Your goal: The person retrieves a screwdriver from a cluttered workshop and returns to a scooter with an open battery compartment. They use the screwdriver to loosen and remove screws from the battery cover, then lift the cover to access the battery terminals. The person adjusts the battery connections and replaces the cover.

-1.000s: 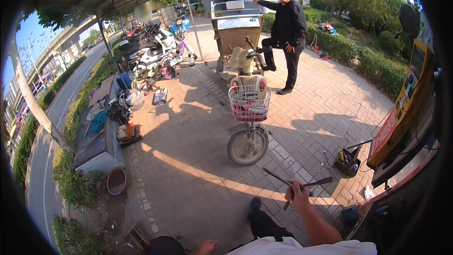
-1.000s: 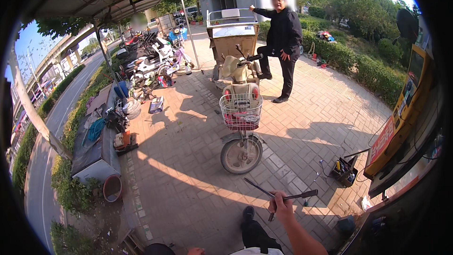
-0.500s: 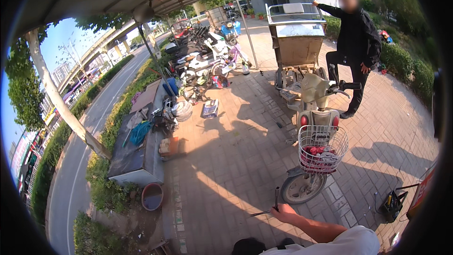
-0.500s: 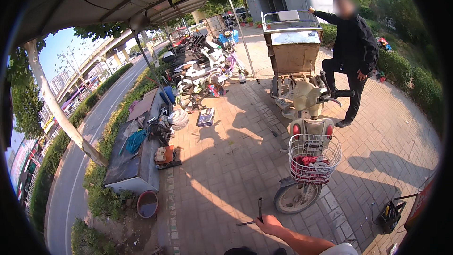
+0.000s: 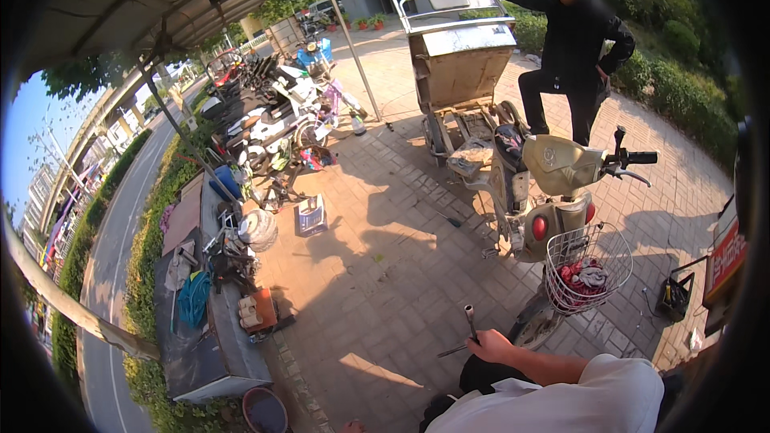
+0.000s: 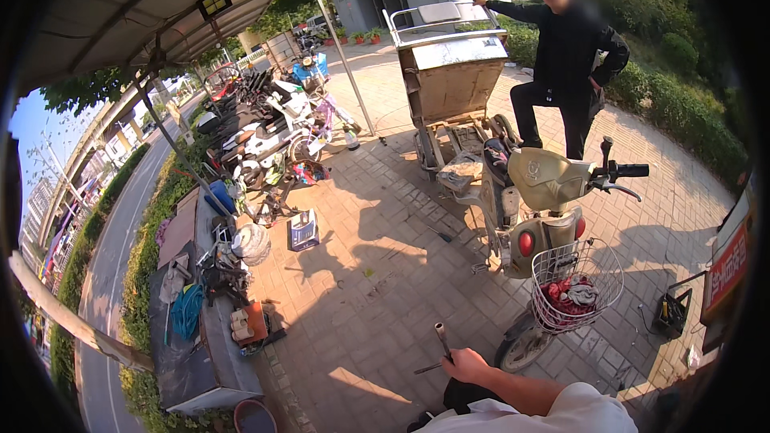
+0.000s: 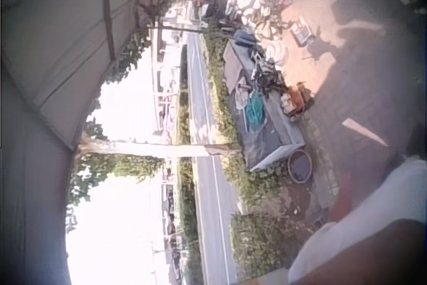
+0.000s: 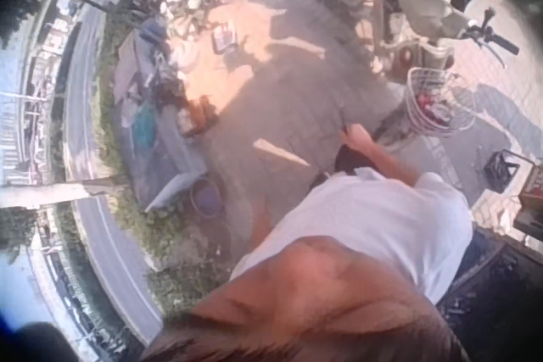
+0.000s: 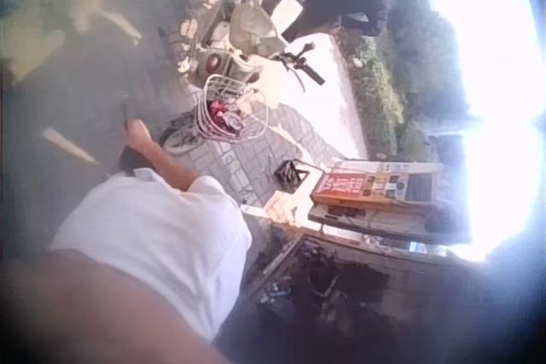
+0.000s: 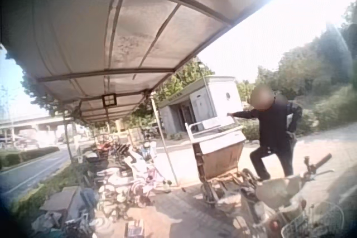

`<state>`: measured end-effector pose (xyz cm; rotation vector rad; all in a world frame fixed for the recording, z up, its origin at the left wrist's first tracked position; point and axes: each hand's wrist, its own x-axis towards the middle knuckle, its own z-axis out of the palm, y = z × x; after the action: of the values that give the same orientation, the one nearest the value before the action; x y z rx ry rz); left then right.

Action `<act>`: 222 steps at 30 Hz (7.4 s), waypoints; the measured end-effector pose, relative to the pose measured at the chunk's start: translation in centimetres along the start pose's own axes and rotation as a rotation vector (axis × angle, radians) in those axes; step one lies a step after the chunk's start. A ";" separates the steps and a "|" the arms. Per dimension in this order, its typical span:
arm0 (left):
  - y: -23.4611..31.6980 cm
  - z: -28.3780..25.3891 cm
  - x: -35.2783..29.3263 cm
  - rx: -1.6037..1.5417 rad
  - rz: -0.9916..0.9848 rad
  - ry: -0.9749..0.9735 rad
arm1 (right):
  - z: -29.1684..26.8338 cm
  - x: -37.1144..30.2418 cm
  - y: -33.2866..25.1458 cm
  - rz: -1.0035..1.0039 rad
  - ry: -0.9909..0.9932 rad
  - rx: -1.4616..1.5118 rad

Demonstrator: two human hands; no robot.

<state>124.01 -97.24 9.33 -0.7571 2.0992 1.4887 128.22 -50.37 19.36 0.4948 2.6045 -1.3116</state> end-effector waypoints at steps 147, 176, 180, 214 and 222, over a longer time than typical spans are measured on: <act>85.9 148.6 78.4 1.069 1.554 -1.968 | -55.9 123.0 44.2 1.033 0.880 -0.264; 86.5 147.1 78.7 1.111 1.646 -2.061 | -54.2 124.3 44.2 1.018 0.896 -0.553; 86.7 146.6 78.0 1.157 1.577 -2.043 | -54.4 123.9 44.7 0.958 0.908 -0.623; 100.0 134.9 80.5 0.476 1.115 -2.135 | -52.1 125.8 49.6 -0.019 1.369 1.171; 103.9 132.6 87.2 0.457 1.138 -1.914 | -54.5 125.9 48.2 0.175 1.442 1.248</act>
<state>-3.46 40.96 -15.60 1.6685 0.9018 0.9792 28.68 46.81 -23.01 2.4628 1.6003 -3.1257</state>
